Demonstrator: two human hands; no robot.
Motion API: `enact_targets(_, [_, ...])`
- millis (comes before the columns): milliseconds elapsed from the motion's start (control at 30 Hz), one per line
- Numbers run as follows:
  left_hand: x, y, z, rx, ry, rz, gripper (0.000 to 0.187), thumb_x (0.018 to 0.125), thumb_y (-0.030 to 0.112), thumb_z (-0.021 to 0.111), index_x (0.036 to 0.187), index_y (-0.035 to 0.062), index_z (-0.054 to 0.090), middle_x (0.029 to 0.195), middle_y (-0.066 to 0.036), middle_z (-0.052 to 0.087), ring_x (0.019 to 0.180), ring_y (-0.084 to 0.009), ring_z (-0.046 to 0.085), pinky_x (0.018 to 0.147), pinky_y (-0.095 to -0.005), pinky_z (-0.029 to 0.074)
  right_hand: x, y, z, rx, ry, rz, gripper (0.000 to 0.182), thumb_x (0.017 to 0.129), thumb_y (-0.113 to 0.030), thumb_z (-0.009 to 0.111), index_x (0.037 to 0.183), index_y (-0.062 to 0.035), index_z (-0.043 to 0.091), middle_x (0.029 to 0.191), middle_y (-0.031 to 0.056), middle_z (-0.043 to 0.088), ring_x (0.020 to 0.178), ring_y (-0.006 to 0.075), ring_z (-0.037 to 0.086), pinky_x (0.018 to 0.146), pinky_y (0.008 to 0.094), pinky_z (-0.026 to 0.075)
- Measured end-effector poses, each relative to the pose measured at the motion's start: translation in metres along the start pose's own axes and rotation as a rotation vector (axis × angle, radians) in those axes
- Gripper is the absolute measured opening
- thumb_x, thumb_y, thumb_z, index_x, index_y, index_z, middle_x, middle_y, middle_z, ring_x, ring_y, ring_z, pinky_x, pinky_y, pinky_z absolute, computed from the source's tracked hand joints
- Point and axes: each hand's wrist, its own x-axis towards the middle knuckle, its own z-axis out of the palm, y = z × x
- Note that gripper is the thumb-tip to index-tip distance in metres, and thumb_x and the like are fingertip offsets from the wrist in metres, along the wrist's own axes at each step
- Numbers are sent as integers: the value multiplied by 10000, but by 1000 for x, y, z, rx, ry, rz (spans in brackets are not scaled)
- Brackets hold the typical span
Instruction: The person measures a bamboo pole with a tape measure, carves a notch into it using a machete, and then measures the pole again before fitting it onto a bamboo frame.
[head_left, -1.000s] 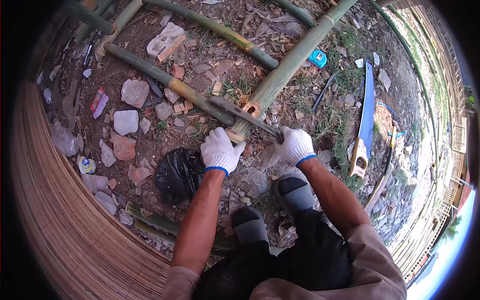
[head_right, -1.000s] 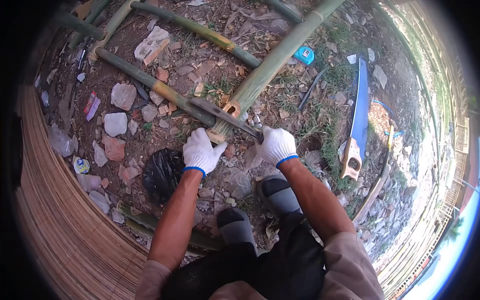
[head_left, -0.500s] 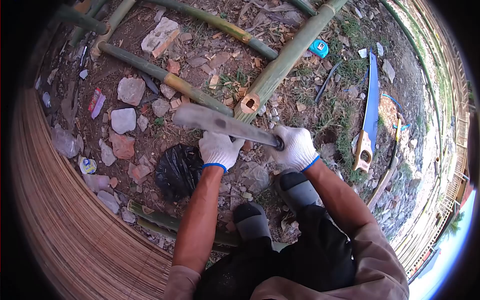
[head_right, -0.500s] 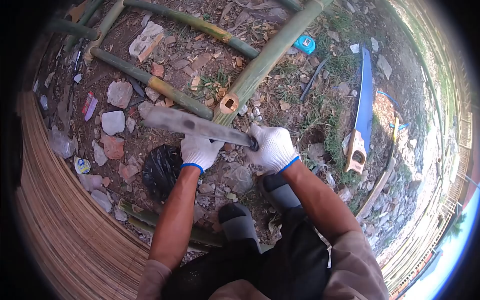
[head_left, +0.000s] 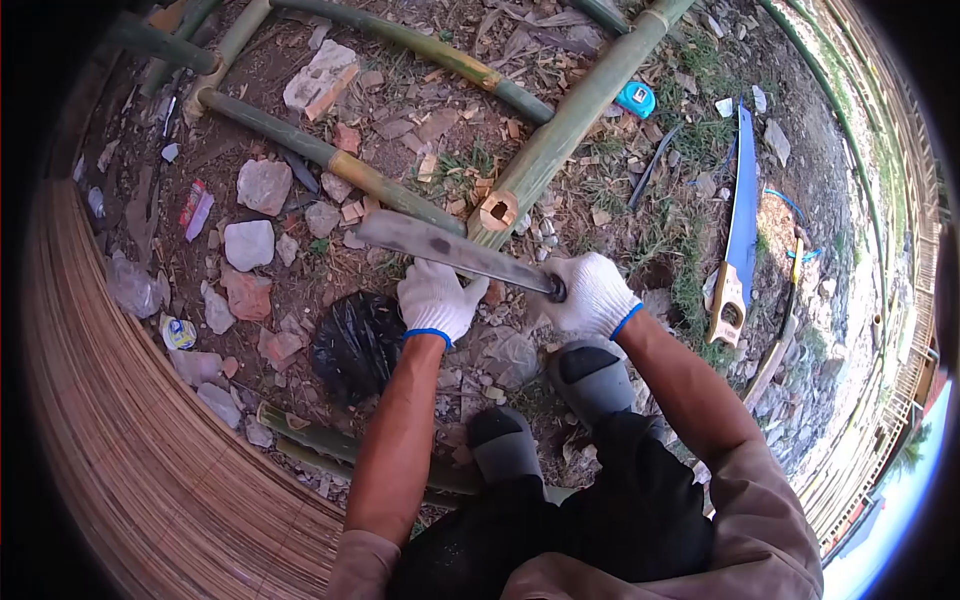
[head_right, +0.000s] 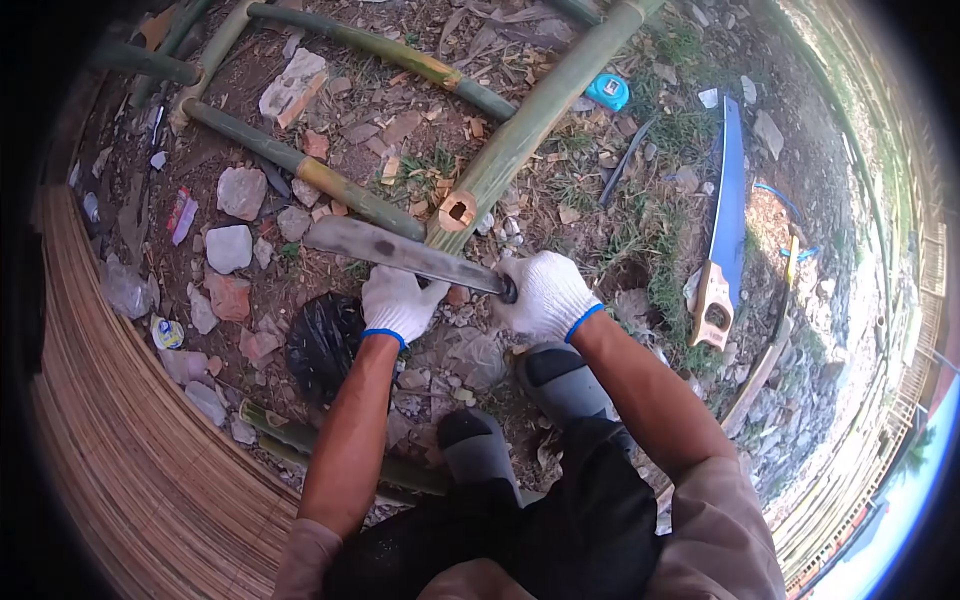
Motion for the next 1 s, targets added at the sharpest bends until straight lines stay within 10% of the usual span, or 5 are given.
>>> enact_targets(400, [5,-6,-18,-113,28,-11,746,812,560,777,1227,1,509,1176,-263,610,1128,-440,618,963,-548,495,1,21,-14,-147,-112,344,309,779,-284,677,901,-6,738,859,261,726,852,455,710,804,497,573])
enact_targets(533, [-2,-3,-8,-132,17,34,749,812,553,777,1217,-14,501,1162,-249,613,1108,-435,615,946,-548,493,-32,52,-36,333,387,626,352,830,-322,734,834,22,657,666,100,666,646,152,641,644,362,524])
enact_targets(633, [-1,-4,-7,-107,11,42,754,816,554,771,1223,-19,496,1165,-256,613,1124,-440,605,951,-545,490,-46,75,-40,260,612,681,431,831,-393,783,820,20,662,666,99,666,650,177,645,662,365,532])
enact_targets(833, [-2,-3,-9,-122,8,45,773,819,560,768,1241,-25,490,1196,-267,607,1132,-444,602,959,-548,486,-35,65,-4,-76,252,526,686,744,-613,812,1021,-2,668,848,262,729,852,443,729,744,497,581])
enact_targets(1000, [-1,-3,-9,-99,-20,29,767,819,579,760,1230,-10,490,1192,-262,608,1132,-437,607,957,-547,489,-30,58,-6,-154,255,561,599,847,-556,763,1046,2,674,851,242,737,838,421,739,765,477,580])
